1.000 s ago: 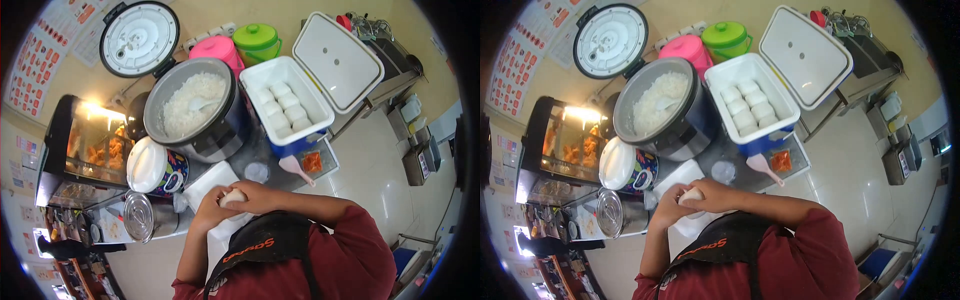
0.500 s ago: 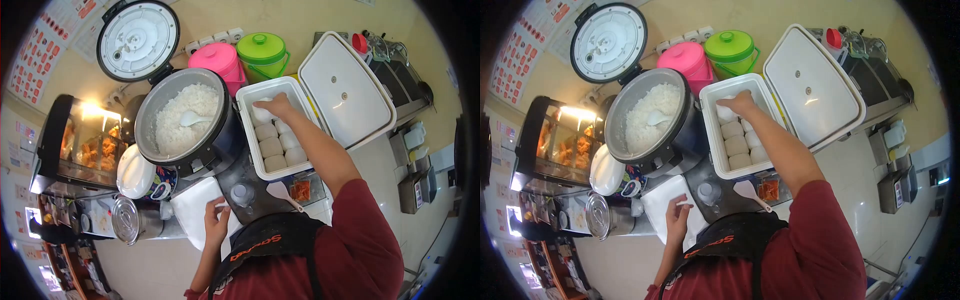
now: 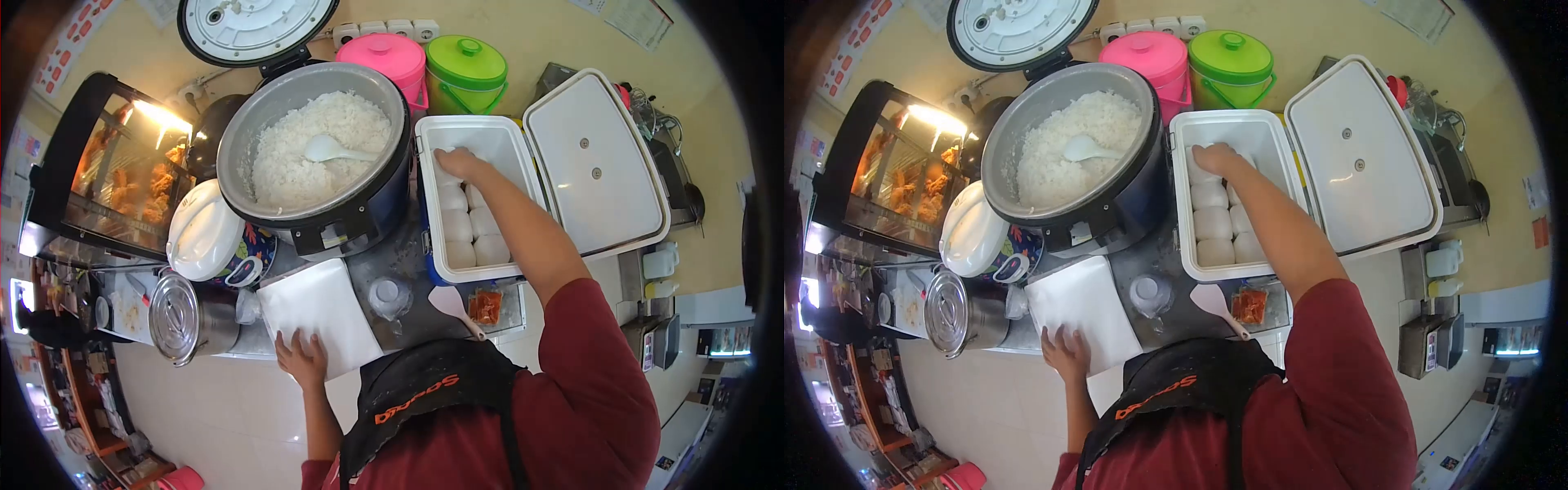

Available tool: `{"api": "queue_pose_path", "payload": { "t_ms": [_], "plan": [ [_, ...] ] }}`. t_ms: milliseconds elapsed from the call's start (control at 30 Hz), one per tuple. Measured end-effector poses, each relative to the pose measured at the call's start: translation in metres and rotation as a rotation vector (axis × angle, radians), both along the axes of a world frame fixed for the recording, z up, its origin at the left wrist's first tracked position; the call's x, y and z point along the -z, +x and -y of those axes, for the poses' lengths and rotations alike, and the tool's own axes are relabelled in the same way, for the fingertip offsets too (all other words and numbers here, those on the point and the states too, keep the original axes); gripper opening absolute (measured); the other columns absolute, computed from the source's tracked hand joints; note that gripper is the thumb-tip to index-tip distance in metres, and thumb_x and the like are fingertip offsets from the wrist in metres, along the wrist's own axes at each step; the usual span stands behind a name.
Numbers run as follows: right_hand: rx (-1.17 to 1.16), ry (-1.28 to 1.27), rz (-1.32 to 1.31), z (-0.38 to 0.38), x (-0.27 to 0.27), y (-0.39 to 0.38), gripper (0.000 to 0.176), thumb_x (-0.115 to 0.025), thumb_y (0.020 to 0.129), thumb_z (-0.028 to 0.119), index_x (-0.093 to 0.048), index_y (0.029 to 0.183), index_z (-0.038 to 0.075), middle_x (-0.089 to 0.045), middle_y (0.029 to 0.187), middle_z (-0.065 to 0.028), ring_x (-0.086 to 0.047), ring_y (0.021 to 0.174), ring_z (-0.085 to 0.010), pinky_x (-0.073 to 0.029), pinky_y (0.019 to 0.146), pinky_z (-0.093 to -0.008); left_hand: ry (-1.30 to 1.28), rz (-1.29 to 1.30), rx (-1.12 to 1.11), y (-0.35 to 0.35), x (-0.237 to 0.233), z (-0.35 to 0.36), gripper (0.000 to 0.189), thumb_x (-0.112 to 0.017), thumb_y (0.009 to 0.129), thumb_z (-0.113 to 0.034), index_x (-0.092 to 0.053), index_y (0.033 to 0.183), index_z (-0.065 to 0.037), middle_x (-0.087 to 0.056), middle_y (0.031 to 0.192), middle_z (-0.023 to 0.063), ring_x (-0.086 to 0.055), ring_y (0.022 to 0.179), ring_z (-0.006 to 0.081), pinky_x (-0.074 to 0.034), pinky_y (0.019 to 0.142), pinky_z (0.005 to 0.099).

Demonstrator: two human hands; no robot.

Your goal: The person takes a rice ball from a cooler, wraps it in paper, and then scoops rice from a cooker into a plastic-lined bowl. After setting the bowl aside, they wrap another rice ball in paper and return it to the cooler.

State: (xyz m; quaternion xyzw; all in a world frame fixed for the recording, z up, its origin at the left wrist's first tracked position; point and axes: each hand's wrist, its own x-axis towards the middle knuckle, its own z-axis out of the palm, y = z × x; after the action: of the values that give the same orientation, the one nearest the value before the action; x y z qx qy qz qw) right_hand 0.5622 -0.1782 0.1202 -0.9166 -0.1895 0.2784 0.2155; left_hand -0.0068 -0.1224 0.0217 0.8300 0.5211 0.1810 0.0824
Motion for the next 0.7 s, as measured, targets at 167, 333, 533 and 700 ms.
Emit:
{"api": "queue_pose_path", "payload": {
  "t_ms": [167, 333, 533, 700],
  "plan": [
    [0.155, -0.132, -0.153, -0.008, -0.041, -0.009, 0.071, -0.059, 0.093, 0.057, -0.058, 0.135, -0.001, -0.058, 0.132, -0.0197, -0.066, 0.103, -0.0336, -0.058, 0.084, -0.0515, -0.117, -0.134, 0.13, -0.003, 0.008, -0.03, 0.06, -0.066, 0.089, -0.047, -0.059, 0.136, -0.011, -0.035, 0.158, 0.0241, -0.024, 0.149, 0.0485, -0.019, 0.117, 0.0643],
    [0.037, -0.038, -0.097, 0.015, -0.045, -0.002, 0.078, -0.064, 0.092, 0.059, -0.054, 0.139, -0.002, -0.06, 0.132, -0.0227, -0.066, 0.108, -0.0346, -0.059, 0.082, -0.0509, -0.081, -0.04, 0.152, -0.001, 0.013, -0.037, 0.062, -0.066, 0.089, -0.048, -0.058, 0.137, -0.01, -0.035, 0.156, 0.0287, -0.026, 0.148, 0.0484, -0.022, 0.117, 0.0612],
    [-0.112, 0.779, 0.484, 0.07, -0.131, -0.153, 0.042, -0.072, 0.094, 0.035, -0.064, 0.114, 0.0, -0.07, 0.104, -0.012, -0.068, 0.091, -0.0225, -0.052, 0.082, -0.0323, -0.111, -0.071, 0.072, -0.016, 0.015, -0.035, 0.068, -0.065, 0.09, -0.051, -0.055, 0.14, -0.006, -0.032, 0.156, 0.0323, -0.025, 0.149, 0.0481, -0.023, 0.118, 0.0589],
    [-0.526, 0.419, 0.22, 0.079, -0.083, -0.325, 0.048, -0.077, 0.087, 0.038, -0.064, 0.124, 0.01, -0.059, 0.128, -0.0143, -0.059, 0.112, -0.0279, -0.051, 0.09, -0.0404, -0.151, -0.075, 0.102, -0.02, 0.014, -0.04, 0.07, -0.063, 0.091, -0.051, -0.053, 0.142, -0.004, -0.027, 0.158, 0.035, -0.022, 0.149, 0.0511, -0.022, 0.118, 0.0596]
  ]
}}
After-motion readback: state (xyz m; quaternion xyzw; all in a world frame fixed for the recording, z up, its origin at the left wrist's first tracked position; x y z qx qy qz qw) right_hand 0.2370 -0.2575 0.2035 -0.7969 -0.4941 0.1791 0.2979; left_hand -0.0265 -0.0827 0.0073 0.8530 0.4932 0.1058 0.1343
